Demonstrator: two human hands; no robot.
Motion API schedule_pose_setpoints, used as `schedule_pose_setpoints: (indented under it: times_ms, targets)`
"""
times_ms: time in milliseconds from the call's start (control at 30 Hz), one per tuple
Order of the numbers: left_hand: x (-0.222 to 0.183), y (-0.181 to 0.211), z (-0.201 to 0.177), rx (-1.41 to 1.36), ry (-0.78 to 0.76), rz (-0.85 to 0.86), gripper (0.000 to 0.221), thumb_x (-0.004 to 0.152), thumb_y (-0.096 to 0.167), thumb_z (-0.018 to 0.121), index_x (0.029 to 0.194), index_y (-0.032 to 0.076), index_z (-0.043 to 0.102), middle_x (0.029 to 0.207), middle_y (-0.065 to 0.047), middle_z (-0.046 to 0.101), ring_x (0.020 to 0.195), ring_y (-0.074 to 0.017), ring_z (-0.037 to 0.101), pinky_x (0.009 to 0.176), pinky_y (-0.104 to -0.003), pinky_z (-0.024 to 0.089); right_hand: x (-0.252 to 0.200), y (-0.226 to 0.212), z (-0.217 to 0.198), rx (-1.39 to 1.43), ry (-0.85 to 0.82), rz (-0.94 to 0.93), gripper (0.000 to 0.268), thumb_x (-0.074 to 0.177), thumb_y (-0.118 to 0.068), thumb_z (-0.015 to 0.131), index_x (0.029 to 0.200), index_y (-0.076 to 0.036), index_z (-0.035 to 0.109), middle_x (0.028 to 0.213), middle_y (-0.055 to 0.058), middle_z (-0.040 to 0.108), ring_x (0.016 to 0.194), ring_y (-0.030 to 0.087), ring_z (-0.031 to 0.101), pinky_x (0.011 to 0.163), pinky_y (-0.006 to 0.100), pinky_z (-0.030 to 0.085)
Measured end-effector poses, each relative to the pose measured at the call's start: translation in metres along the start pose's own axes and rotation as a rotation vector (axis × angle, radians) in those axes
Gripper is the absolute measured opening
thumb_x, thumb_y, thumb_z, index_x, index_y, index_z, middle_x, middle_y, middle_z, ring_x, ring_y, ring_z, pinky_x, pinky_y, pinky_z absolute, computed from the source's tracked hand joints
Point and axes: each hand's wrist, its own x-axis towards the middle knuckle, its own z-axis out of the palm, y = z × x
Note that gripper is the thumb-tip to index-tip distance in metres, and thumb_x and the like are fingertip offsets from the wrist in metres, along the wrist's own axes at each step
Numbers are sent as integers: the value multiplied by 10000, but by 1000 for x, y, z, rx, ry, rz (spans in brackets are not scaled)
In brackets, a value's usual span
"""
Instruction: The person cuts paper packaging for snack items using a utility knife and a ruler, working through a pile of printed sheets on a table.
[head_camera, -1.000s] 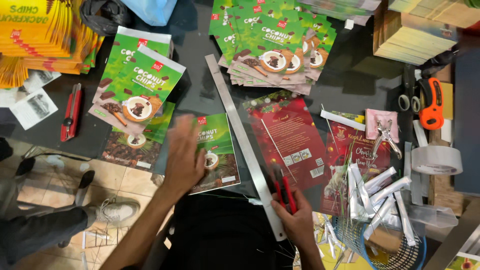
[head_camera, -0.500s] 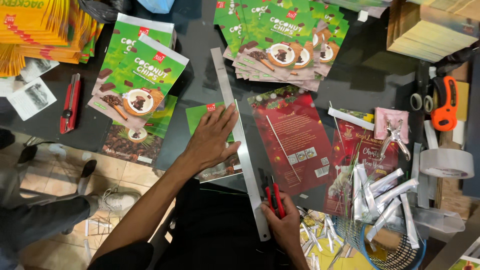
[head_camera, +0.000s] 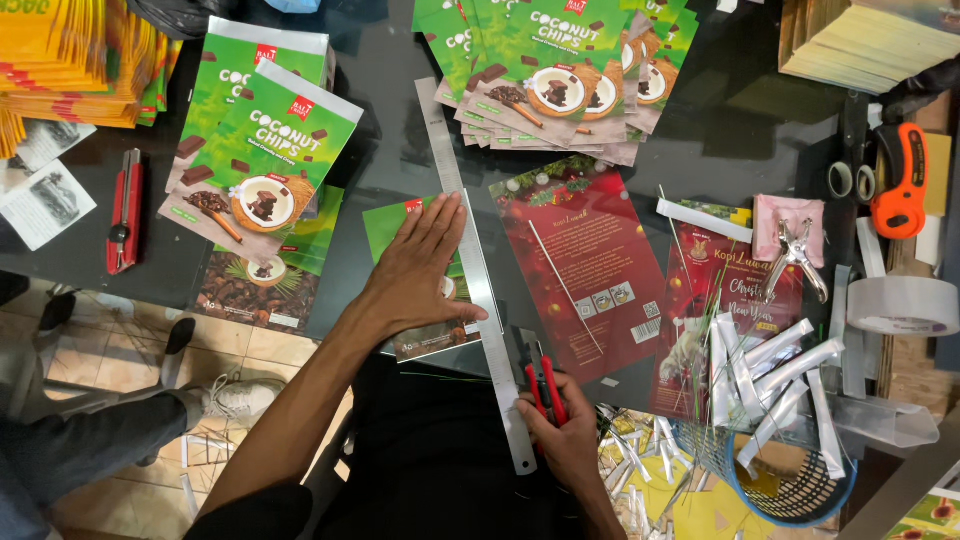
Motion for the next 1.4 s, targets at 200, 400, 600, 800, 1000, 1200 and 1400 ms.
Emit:
schedule_pose_setpoints:
  times_ms: [200,400,600,800,1000,1200,1400]
  targets:
    - [-1,1,0,-18,18,0,1420,712,955,570,1634,-18,103,1730,-177,101,1611,-310,88,1308,-464,55,-3,-6,0,-28,1,22,401,812,-84,835,1194,-83,714,936,112,808,823,199,733,691,316,608]
    - [-1,1,-1,-5,14,9,1435,717,948,609,1637,-14,71,1732,-176,67,1612,-314,65,1312,-456,53,-13,-73,-8,-468,-113,136,429,890,-220,763,1307,-180,672,836,99,816,570,170,742,558,293,652]
    - [0,6,2,-96,153,-32,1408,611,932,687,1567,-43,343,1659,-231,328,1558,-368,271,1302,-485,125,44,-127,34,-587,-60,-665,616,909,-19,649,1496,-22,461,1306,327,643,1210,506,623,1004,579,523]
    - [2,9,-6,-134,52,-67,1404,631,897,702,1576,-61,304,1671,-250,289,1579,-372,215,1313,-481,66,114,-166,92,-961,-119,-578,642,975,-200,451,1605,-161,332,1289,284,609,1190,502,616,1042,600,484]
    - [7,9,-12,-112,-34,-87,1413,584,869,726,1560,-72,327,1675,-257,279,1584,-381,197,1311,-506,73,108,-157,104,-1202,-53,-655,634,940,-229,437,1571,-247,381,1011,158,655,928,427,711,788,525,563]
    - [30,23,4,274,-96,-149,1120,631,589,811,1472,-82,500,1551,-271,503,1474,-407,412,1140,-553,339,101,-99,79,-1250,-147,-708,808,931,-270,575,1640,-93,229,918,303,720,857,508,720,823,650,513]
    - [54,23,30,415,-404,-235,1748,377,980,865,1558,-152,250,1666,-324,232,1542,-450,244,1203,-631,218,-26,12,-9,-1125,-263,-78,744,990,-315,413,1658,-411,98,1199,175,606,983,467,647,772,592,468]
